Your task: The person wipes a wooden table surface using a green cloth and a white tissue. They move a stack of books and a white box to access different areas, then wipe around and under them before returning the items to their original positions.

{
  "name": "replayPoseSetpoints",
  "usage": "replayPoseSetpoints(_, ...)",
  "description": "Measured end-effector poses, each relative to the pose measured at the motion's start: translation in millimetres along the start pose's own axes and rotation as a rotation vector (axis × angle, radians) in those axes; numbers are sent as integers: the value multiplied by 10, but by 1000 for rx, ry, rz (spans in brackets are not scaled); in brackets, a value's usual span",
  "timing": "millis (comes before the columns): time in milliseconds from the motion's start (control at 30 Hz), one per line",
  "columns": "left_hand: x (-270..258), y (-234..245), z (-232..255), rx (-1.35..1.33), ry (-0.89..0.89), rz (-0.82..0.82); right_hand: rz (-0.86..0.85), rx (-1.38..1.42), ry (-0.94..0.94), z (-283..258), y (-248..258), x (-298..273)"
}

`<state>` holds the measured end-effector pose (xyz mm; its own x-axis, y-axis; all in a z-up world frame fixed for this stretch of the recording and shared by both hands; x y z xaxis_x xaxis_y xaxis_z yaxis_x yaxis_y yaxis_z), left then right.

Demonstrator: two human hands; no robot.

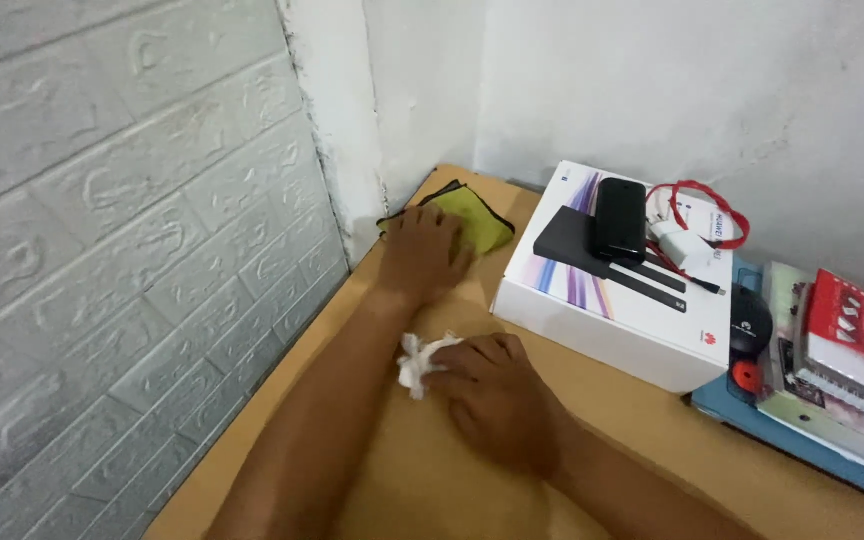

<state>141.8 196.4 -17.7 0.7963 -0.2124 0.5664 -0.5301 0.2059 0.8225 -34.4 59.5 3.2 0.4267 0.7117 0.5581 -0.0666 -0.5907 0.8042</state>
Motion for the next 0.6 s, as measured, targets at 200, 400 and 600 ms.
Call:
replayPoseSetpoints(200, -222, -77, 2, -55, -121, 171, -115, -542, -144, -284, -79, -220)
replayPoseSetpoints(400, -109, -200, -32, -124, 29, -10, -161, -51, -35, -513, 236, -171)
replayPoseSetpoints(600, 300, -412, -21, -62, 74, -475, -130, 132, -64, -292, 201, -40)
Point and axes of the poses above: each hand's wrist, its own x-axis towards the middle knuckle, its own y-axis out of the back of the hand, z = x × y, the point moved 5 cm from there along x, towards the middle knuckle, and after that the axes turned 2 degrees about x, right-handed, at the moved point
